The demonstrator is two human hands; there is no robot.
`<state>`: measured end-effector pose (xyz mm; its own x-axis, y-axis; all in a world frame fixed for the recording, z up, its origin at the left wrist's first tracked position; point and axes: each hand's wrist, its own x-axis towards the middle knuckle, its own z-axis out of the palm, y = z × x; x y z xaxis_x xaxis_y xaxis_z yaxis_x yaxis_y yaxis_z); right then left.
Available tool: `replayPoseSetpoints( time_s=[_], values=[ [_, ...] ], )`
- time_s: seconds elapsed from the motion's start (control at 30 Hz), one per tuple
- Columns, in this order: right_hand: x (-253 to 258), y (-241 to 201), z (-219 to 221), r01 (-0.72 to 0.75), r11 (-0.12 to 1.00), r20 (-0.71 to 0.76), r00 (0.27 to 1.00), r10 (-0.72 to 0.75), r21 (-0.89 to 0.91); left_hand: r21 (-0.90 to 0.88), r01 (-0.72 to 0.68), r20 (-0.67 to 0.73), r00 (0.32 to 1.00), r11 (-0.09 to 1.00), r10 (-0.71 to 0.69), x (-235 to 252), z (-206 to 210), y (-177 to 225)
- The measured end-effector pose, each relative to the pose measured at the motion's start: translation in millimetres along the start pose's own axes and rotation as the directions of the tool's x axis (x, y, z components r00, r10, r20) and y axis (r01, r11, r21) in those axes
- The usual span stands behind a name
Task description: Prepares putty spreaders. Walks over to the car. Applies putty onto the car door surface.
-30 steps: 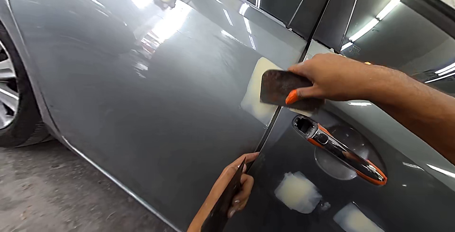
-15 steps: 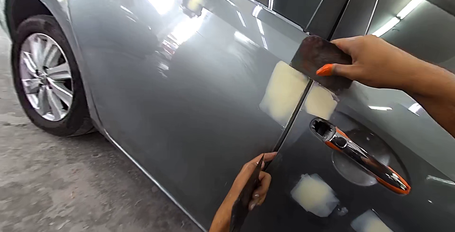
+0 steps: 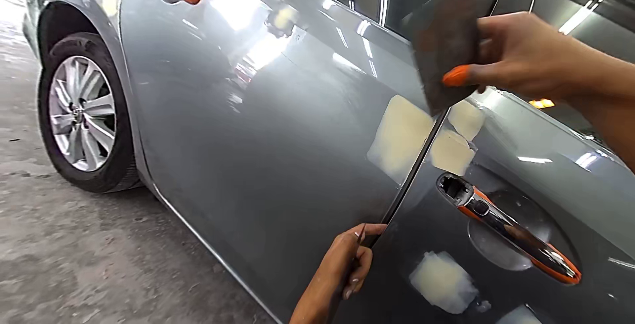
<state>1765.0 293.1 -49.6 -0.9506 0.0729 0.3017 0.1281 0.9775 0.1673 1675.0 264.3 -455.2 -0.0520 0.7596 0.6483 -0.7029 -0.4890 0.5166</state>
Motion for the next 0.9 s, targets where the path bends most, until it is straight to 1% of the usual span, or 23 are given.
replayPoseSetpoints(
  time_s=[0.03, 0.07, 0.13, 0.23, 0.3, 0.47, 0.57, 0.73, 0.8, 0.83, 0.9],
  values=[
    [16, -3, 2, 0.004, 1.000, 0.111, 0.994, -0.002, -0.012, 0.079, 0.012, -0.070, 0.998, 0.997, -0.007, 0, 7, 4],
    [32, -6, 3, -0.020, 0.999, 0.215, 0.976, 0.030, -0.047, 0.171, 0.034, -0.129, 0.992, 0.985, -0.012, 0, 13, 8],
    [60, -10, 4, -0.100, 0.985, 0.362, 0.921, 0.146, -0.141, 0.343, 0.051, -0.170, 0.985, 0.938, 0.009, 1, 18, 15],
    [87, -11, -1, -0.170, 0.950, 0.438, 0.857, 0.273, -0.260, 0.547, 0.002, -0.148, 0.984, 0.837, 0.094, 1, 18, 21],
    [98, -10, -7, -0.211, 0.929, 0.467, 0.817, 0.338, -0.305, 0.624, -0.027, -0.136, 0.980, 0.781, 0.143, 2, 21, 21],
    [102, -7, -1, -0.232, 0.889, 0.508, 0.751, 0.422, -0.395, 0.636, -0.025, -0.152, 0.976, 0.772, 0.157, 4, 22, 19],
    [100, 1, 4, -0.219, 0.872, 0.510, 0.738, 0.442, -0.438, 0.624, -0.032, -0.150, 0.976, 0.780, 0.160, 5, 21, 20],
    [93, 10, 6, -0.232, 0.888, 0.502, 0.755, 0.422, -0.398, 0.592, -0.033, -0.149, 0.977, 0.805, 0.150, 4, 20, 19],
    [90, 7, 13, -0.236, 0.874, 0.492, 0.750, 0.442, -0.424, 0.586, -0.029, -0.152, 0.978, 0.810, 0.145, 4, 20, 19],
    [89, 6, 13, -0.227, 0.872, 0.485, 0.757, 0.438, -0.433, 0.586, -0.029, -0.150, 0.978, 0.810, 0.143, 4, 20, 20],
    [90, 8, 7, -0.195, 0.885, 0.459, 0.796, 0.394, -0.422, 0.587, -0.026, -0.144, 0.980, 0.809, 0.136, 3, 20, 21]
  ],
)
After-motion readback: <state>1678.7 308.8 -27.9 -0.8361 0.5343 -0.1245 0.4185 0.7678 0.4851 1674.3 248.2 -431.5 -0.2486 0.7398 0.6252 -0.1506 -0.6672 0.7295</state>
